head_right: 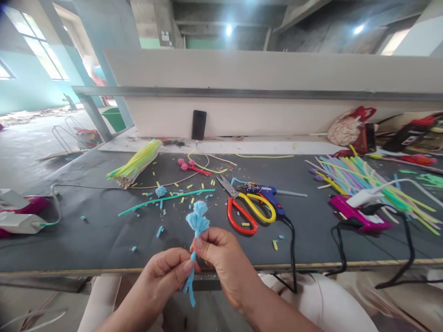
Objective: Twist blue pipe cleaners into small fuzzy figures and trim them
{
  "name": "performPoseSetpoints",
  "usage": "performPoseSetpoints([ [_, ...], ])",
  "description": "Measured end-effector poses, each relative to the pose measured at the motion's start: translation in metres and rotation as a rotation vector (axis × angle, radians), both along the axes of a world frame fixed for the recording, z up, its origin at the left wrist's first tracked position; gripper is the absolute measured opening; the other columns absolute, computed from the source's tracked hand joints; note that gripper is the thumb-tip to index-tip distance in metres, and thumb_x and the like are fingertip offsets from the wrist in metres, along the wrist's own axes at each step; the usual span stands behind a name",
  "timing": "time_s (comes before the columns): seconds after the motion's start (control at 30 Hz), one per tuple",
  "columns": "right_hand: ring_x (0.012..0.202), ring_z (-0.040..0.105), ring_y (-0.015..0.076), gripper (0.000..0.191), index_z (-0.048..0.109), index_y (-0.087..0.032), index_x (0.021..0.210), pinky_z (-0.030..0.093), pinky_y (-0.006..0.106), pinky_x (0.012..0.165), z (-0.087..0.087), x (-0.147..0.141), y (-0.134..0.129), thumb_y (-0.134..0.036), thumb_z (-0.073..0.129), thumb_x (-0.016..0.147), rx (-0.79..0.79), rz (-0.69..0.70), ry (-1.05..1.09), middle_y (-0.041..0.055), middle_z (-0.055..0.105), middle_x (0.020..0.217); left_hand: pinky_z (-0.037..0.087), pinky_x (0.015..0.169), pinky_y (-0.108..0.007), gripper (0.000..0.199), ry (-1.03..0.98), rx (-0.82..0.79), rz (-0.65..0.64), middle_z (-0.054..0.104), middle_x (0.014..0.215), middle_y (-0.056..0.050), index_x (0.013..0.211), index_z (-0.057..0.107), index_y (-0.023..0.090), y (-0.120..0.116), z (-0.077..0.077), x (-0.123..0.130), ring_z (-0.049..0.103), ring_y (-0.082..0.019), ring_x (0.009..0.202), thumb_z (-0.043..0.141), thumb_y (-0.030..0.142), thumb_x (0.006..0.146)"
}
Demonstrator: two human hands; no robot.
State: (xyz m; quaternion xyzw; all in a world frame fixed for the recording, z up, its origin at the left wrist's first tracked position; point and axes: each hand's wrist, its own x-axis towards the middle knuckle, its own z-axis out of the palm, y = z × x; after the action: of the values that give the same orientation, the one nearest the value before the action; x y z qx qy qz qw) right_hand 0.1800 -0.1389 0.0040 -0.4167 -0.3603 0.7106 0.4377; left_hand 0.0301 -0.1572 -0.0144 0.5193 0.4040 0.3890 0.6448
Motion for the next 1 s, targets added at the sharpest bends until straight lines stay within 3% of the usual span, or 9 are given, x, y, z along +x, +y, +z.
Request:
performPoseSetpoints([
  [0.13, 0.052, 0.050, 0.0083, 0.025, 0.062, -0.014, 0.065, 0.038, 0.022, 0.054, 0.009, 0.001, -0.005, -0.036, 0.073, 0.071, 0.030, 0.067, 0.024, -0.0031, 0.055, 0.056, 0.026, 0.052, -0.021, 0.039, 0.129, 0.219, -0.067, 0.038, 0.056, 0.003, 0.058, 0.054, 0.013, -0.001, 0.014, -0.007, 0.032, -0.008, 0.055, 0.051, 0.041, 0.085],
  [0.2, 0.049, 0.050, 0.0083, 0.027, 0.062, -0.014, 0.064, 0.037, 0.022, 0.051, 0.011, 0.001, -0.008, -0.037, 0.074, 0.069, 0.025, 0.116, 0.102, -0.0026, 0.056, 0.056, 0.026, 0.050, -0.020, 0.036, -0.017, 0.113, -0.131, 0.040, 0.054, 0.003, 0.060, 0.057, 0.013, -0.003, 0.011, -0.004, 0.032, -0.007, 0.052, 0.054, 0.040, 0.083],
  [0.33, 0.040, 0.049, 0.0088, 0.029, 0.059, -0.015, 0.062, 0.035, 0.022, 0.043, 0.004, 0.001, -0.008, -0.039, 0.074, 0.068, 0.027, 0.169, 0.270, -0.0040, 0.053, 0.051, 0.019, 0.038, -0.020, 0.033, -0.473, -0.262, -0.162, 0.036, 0.041, 0.006, 0.060, 0.058, 0.014, -0.008, -0.008, 0.014, 0.025, -0.005, 0.036, 0.066, 0.044, 0.070],
  [0.4, 0.037, 0.046, 0.0081, 0.030, 0.059, -0.015, 0.063, 0.033, 0.021, 0.041, -0.001, 0.002, -0.004, -0.041, 0.074, 0.067, 0.058, 0.162, 0.294, -0.0043, 0.053, 0.049, 0.015, 0.036, -0.021, 0.033, -0.535, -0.351, -0.153, 0.034, 0.039, 0.007, 0.060, 0.056, 0.016, -0.007, -0.012, 0.020, 0.020, -0.005, 0.033, 0.067, 0.046, 0.067],
  [0.5, 0.037, 0.040, 0.0058, 0.032, 0.061, -0.014, 0.064, 0.028, 0.020, 0.039, -0.005, 0.006, 0.005, -0.043, 0.075, 0.065, 0.095, 0.103, 0.196, -0.0048, 0.050, 0.048, 0.016, 0.040, -0.020, 0.033, -0.312, -0.223, -0.047, 0.035, 0.043, 0.007, 0.058, 0.051, 0.016, 0.000, -0.001, 0.017, 0.022, -0.005, 0.040, 0.062, 0.044, 0.072],
  [0.67, 0.040, 0.025, 0.0029, 0.035, 0.057, -0.016, 0.064, 0.017, 0.019, 0.039, -0.002, 0.005, 0.008, -0.044, 0.077, 0.061, 0.110, -0.036, -0.149, -0.0091, 0.039, 0.048, 0.025, 0.051, -0.021, 0.030, 0.443, 0.356, 0.114, 0.035, 0.053, 0.004, 0.053, 0.038, 0.018, 0.009, 0.020, 0.003, 0.031, -0.009, 0.053, 0.049, 0.026, 0.079],
  [0.8, 0.039, 0.029, 0.0047, 0.035, 0.050, -0.018, 0.060, 0.019, 0.021, 0.039, 0.000, 0.001, 0.003, -0.043, 0.074, 0.063, 0.115, -0.066, -0.325, -0.0095, 0.037, 0.045, 0.024, 0.053, -0.024, 0.027, 0.662, 0.646, 0.173, 0.039, 0.055, 0.002, 0.056, 0.035, 0.018, 0.008, 0.017, 0.005, 0.034, -0.010, 0.053, 0.043, 0.021, 0.081],
  [0.9, 0.043, 0.029, 0.0053, 0.033, 0.049, -0.017, 0.060, 0.022, 0.020, 0.042, 0.000, 0.000, -0.002, -0.041, 0.070, 0.068, 0.117, -0.090, -0.219, -0.0088, 0.037, 0.046, 0.026, 0.053, -0.023, 0.029, 0.536, 0.575, 0.143, 0.041, 0.055, 0.002, 0.055, 0.039, 0.018, 0.008, 0.011, 0.009, 0.036, -0.010, 0.054, 0.044, 0.024, 0.083],
  [1.0, 0.048, 0.036, 0.0059, 0.029, 0.050, -0.016, 0.062, 0.031, 0.019, 0.047, 0.000, -0.001, -0.007, -0.034, 0.073, 0.068, 0.034, -0.070, 0.031, -0.0071, 0.042, 0.052, 0.025, 0.047, -0.020, 0.035, 0.189, 0.234, 0.086, 0.036, 0.050, 0.004, 0.053, 0.042, 0.017, 0.007, 0.005, 0.014, 0.031, -0.008, 0.049, 0.051, 0.035, 0.081],
])
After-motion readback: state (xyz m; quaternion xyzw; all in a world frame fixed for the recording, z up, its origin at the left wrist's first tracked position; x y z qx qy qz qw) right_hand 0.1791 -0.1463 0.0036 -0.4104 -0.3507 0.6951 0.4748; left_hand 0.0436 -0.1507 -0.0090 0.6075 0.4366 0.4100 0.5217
